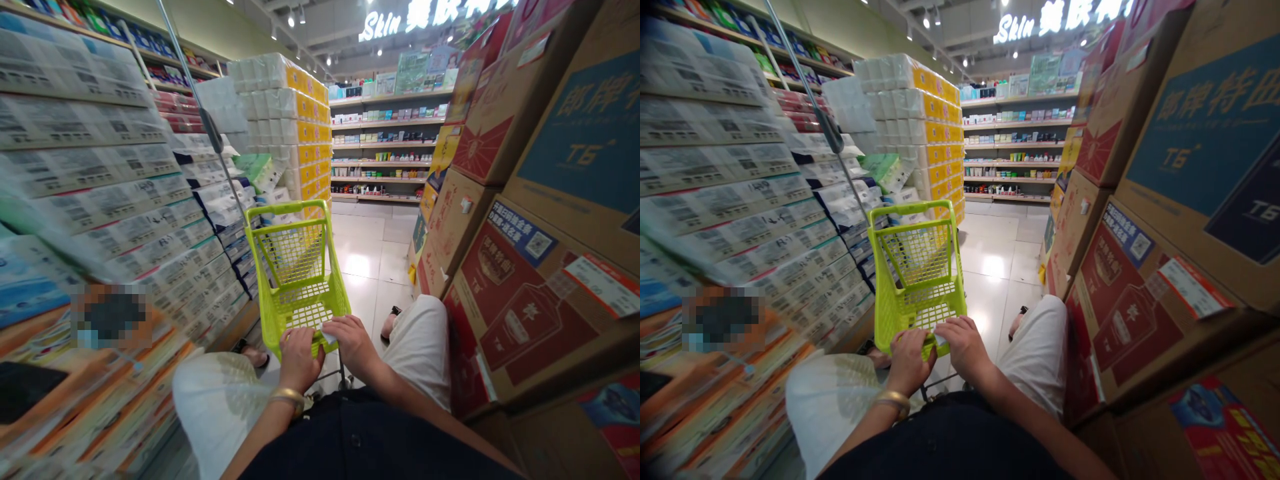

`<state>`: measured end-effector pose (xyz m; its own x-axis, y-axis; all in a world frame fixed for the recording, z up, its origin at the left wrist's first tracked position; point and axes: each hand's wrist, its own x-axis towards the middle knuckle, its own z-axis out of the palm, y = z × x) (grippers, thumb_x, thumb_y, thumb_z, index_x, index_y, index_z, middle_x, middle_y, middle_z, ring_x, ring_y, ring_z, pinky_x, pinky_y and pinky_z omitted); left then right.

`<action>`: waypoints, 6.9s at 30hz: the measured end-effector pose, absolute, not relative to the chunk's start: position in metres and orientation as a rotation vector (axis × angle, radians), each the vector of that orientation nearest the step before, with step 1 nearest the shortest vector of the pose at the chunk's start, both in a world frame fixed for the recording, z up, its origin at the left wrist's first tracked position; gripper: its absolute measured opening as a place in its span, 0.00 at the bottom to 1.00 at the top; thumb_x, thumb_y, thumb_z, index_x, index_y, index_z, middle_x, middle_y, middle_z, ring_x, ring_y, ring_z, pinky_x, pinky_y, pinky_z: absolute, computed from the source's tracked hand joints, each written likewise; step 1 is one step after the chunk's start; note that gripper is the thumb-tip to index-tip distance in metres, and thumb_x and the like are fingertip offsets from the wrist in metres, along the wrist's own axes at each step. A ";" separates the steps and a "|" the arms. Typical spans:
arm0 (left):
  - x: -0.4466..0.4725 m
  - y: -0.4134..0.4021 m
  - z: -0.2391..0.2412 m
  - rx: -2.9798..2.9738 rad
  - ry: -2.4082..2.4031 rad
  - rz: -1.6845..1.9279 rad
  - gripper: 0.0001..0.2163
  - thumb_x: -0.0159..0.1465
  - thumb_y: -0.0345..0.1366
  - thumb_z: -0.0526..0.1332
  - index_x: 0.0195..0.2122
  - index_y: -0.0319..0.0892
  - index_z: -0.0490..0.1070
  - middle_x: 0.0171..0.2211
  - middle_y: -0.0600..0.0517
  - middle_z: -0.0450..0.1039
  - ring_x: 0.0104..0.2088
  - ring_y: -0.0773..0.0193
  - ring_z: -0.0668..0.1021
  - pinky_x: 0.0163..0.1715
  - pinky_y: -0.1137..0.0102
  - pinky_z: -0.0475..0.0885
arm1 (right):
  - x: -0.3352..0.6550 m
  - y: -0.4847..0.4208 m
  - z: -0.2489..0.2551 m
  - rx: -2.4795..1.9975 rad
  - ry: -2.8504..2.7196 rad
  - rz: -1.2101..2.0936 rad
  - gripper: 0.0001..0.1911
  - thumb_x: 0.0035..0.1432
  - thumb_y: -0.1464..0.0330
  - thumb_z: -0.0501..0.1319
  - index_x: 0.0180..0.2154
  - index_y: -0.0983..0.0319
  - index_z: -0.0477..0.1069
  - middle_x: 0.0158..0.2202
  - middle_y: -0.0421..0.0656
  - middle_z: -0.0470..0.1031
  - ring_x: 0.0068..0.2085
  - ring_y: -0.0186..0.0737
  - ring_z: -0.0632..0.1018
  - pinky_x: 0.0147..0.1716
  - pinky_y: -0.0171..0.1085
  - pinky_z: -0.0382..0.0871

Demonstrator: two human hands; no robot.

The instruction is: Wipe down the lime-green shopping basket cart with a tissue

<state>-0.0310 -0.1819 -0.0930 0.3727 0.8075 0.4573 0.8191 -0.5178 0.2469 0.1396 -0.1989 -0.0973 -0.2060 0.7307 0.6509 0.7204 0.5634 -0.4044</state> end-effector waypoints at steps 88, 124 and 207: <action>-0.083 -0.156 -0.082 -2.667 -1.673 -0.994 0.13 0.56 0.29 0.51 0.24 0.46 0.74 0.27 0.52 0.78 0.35 0.58 0.75 0.46 0.60 0.63 | 0.117 -0.200 -0.091 -0.883 -2.176 0.268 0.20 0.59 0.79 0.55 0.45 0.53 0.77 0.49 0.40 0.80 0.56 0.38 0.75 0.64 0.47 0.56; -0.081 -0.158 -0.083 -2.654 -1.686 -1.024 0.13 0.56 0.29 0.50 0.24 0.46 0.74 0.28 0.52 0.78 0.35 0.58 0.74 0.46 0.59 0.64 | 0.134 -0.190 -0.094 -1.074 -1.952 0.178 0.23 0.58 0.80 0.53 0.50 0.56 0.75 0.52 0.46 0.78 0.60 0.45 0.72 0.64 0.56 0.58; -0.079 -0.156 -0.084 -2.631 -1.695 -1.038 0.13 0.55 0.30 0.50 0.23 0.46 0.73 0.27 0.53 0.78 0.33 0.58 0.75 0.43 0.60 0.64 | 0.155 -0.178 -0.086 -1.091 -1.955 0.202 0.24 0.58 0.81 0.52 0.47 0.56 0.77 0.50 0.45 0.79 0.60 0.44 0.73 0.62 0.55 0.60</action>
<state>-0.0786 -0.1556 -0.0839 0.2776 0.8642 0.4197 0.7668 -0.4625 0.4451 0.1545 -0.1781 -0.0858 -0.2435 0.7568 0.6065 0.6168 0.6035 -0.5053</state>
